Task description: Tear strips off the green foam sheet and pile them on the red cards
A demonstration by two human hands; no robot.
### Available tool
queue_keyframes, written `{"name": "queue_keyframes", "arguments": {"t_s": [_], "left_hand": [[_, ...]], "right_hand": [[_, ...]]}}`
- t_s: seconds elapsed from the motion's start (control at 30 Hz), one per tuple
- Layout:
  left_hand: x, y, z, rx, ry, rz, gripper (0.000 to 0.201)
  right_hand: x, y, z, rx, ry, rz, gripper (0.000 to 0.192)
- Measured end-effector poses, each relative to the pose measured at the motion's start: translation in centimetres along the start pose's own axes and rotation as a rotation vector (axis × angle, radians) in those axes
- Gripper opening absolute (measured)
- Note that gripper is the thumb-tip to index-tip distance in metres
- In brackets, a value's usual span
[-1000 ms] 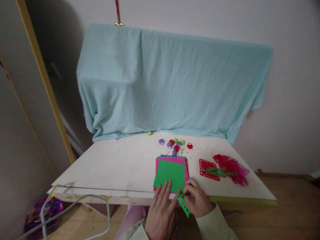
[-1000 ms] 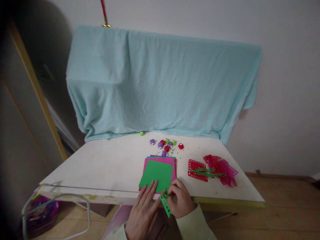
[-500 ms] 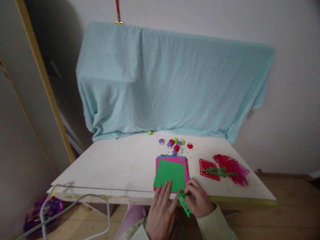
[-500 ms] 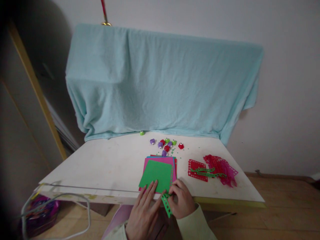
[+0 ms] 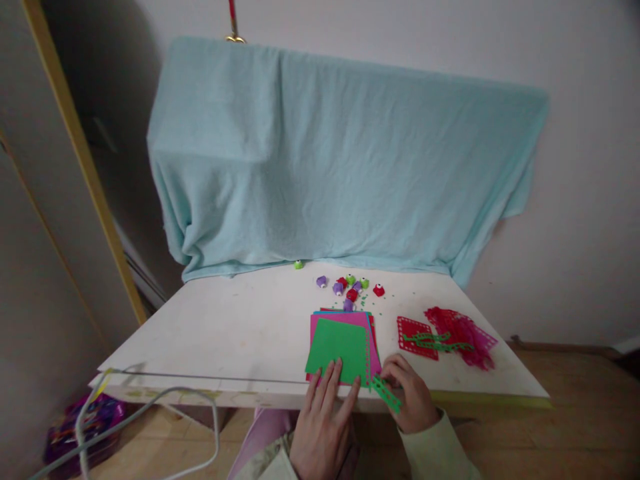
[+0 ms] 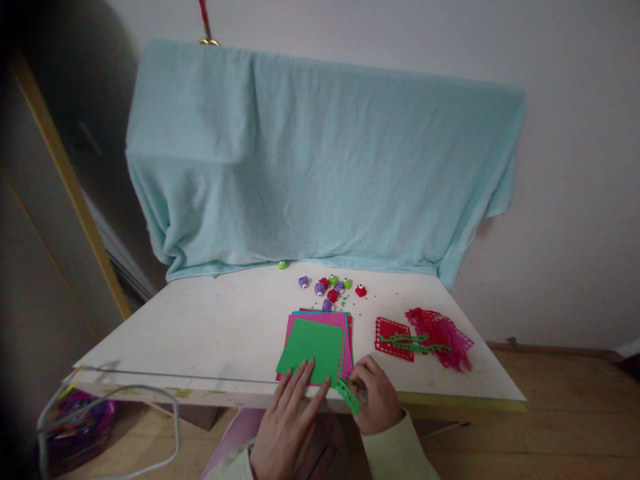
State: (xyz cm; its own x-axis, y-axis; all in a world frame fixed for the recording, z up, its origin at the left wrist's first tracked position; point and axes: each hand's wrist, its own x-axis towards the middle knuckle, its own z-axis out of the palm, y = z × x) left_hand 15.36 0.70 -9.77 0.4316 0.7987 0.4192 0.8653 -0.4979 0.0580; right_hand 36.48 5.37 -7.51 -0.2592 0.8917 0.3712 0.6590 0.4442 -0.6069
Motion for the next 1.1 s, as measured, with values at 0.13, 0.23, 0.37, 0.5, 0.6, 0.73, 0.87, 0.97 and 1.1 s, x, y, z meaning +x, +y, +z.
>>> {"name": "queue_keyframes", "arguments": {"t_s": [0.13, 0.23, 0.37, 0.5, 0.6, 0.73, 0.87, 0.97, 1.1], "left_hand": [[0.1, 0.1, -0.1, 0.007, 0.004, 0.001, 0.074], [0.2, 0.1, -0.4, 0.014, 0.01, 0.001, 0.075], [0.3, 0.1, -0.8, 0.013, 0.009, 0.009, 0.076], [0.2, 0.2, -0.7, 0.015, 0.012, -0.009, 0.077], [0.2, 0.1, -0.5, 0.009, 0.01, -0.01, 0.076], [0.2, 0.0, -0.4, -0.003, 0.007, 0.001, 0.074], [0.1, 0.0, -0.5, 0.009, -0.003, -0.004, 0.072], [0.1, 0.1, -0.6, 0.016, 0.003, -0.006, 0.073], [0.2, 0.1, -0.7, 0.013, 0.001, 0.0, 0.073]], "right_hand": [[0.4, -0.7, -0.3, 0.055, 0.102, 0.011, 0.004], [0.6, -1.0, -0.4, 0.087, 0.172, 0.078, 0.009], [0.8, -0.8, -0.7, 0.266, 0.313, 0.351, 0.022], [1.4, -0.5, -1.4, 0.508, 0.427, 0.505, 0.04], [1.9, -0.6, -1.8, 0.544, 0.537, 0.512, 0.046], [2.2, -0.6, -2.1, 0.567, 0.605, 0.519, 0.049], [2.0, 0.8, -2.0, 0.671, 0.656, 0.535, 0.052], [1.6, 2.8, -1.7, 0.679, 0.621, 0.513, 0.047], [1.1, 4.8, -0.9, 0.501, 0.479, 0.473, 0.042]]}}
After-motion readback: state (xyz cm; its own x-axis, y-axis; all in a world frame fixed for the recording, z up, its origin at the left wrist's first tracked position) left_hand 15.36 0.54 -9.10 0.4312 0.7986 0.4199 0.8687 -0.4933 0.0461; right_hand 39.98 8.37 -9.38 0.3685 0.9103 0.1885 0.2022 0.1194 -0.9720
